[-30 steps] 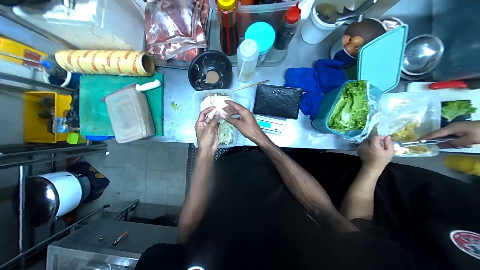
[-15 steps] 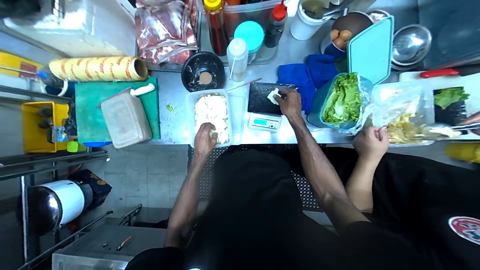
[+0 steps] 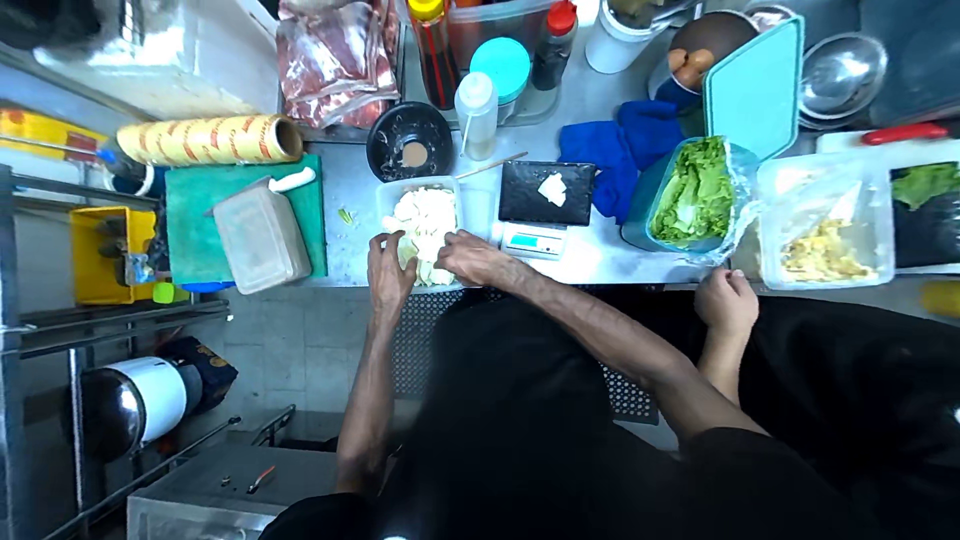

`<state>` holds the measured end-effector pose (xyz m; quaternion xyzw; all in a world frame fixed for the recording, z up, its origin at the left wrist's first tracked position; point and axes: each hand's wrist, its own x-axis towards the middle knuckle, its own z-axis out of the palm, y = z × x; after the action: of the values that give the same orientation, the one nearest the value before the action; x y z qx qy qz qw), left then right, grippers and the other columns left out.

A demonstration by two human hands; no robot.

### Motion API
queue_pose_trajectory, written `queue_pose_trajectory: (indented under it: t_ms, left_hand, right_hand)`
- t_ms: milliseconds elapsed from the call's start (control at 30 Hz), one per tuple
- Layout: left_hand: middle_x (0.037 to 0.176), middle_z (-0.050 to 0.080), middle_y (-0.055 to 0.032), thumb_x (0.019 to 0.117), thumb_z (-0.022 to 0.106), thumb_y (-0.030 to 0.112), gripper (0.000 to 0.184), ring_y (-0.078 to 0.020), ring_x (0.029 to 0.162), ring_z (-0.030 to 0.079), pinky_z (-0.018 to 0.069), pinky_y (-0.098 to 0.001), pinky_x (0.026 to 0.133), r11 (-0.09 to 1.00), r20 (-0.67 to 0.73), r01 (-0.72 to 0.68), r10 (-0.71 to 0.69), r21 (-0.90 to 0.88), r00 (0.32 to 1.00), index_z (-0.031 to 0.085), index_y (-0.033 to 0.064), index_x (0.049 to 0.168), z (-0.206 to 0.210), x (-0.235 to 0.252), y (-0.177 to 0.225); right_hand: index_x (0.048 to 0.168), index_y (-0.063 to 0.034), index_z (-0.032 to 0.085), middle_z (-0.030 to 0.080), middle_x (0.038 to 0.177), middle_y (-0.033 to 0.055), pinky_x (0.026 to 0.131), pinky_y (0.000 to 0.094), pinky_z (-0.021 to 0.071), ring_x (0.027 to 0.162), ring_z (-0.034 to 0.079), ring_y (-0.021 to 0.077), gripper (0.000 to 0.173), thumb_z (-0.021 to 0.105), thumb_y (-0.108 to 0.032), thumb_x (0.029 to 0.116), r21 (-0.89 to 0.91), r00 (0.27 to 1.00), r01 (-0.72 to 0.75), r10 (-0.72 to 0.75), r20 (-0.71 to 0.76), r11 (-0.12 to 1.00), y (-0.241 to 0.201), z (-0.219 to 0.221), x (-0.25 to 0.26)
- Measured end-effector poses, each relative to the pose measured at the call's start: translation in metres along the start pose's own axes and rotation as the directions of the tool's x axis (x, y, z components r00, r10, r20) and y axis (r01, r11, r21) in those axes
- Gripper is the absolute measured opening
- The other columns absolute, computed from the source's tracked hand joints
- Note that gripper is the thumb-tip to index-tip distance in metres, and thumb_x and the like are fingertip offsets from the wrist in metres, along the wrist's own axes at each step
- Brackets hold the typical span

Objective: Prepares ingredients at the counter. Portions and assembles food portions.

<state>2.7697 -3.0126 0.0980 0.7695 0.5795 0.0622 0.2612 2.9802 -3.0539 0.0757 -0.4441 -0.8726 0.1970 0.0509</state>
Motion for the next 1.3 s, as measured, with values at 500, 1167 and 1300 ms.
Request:
queue_pose_trajectory:
  t_ms: [500,1167,1300]
  left_hand:
    - [0.156,0.043,-0.0159,0.079,0.089,0.034,0.097,-0.0368,0.136,0.051,0.0481,-0.0551,0.107,0.994,0.188,-0.096,0.104,-0.054,0.977,0.036,0.0183,0.158,0.022,-0.008,-0.015]
    - [0.13,0.065,-0.0167,0.092,0.078,0.022,0.051,-0.0324,0.117,0.066,0.0546,-0.0554,0.098,0.947,0.135,-0.244,0.276,-0.21,0.952,0.058,0.0108,0.138,0.022,0.034,-0.002]
    - [0.113,0.069,-0.0113,0.0898,0.08,0.019,0.048,-0.0225,0.102,0.07,0.0591,-0.0454,0.091,0.845,0.059,-0.176,0.238,-0.505,0.97,0.058,0.0103,0.132,0.011,0.028,-0.018]
  right_hand:
    - [0.119,-0.018,0.076,0.073,0.1,0.0124,0.086,0.0528,0.056,0.096,0.069,0.0298,0.029,0.075,-0.025,0.0907,0.511,0.955,-0.13,0.246,-0.167,0.85,0.024,-0.007,-0.005]
    - [0.126,-0.0061,0.071,0.065,0.128,0.0168,0.097,0.0427,0.0554,0.11,0.066,0.0288,0.038,0.075,-0.022,0.0922,0.442,0.673,-0.465,0.631,-0.386,0.767,0.122,0.009,-0.135]
    - [0.133,-0.009,0.068,0.07,0.118,0.0154,0.08,0.0393,0.0607,0.088,0.071,0.0221,0.037,0.068,-0.025,0.099,0.719,0.414,-0.449,0.837,-0.358,0.53,0.115,-0.003,-0.137]
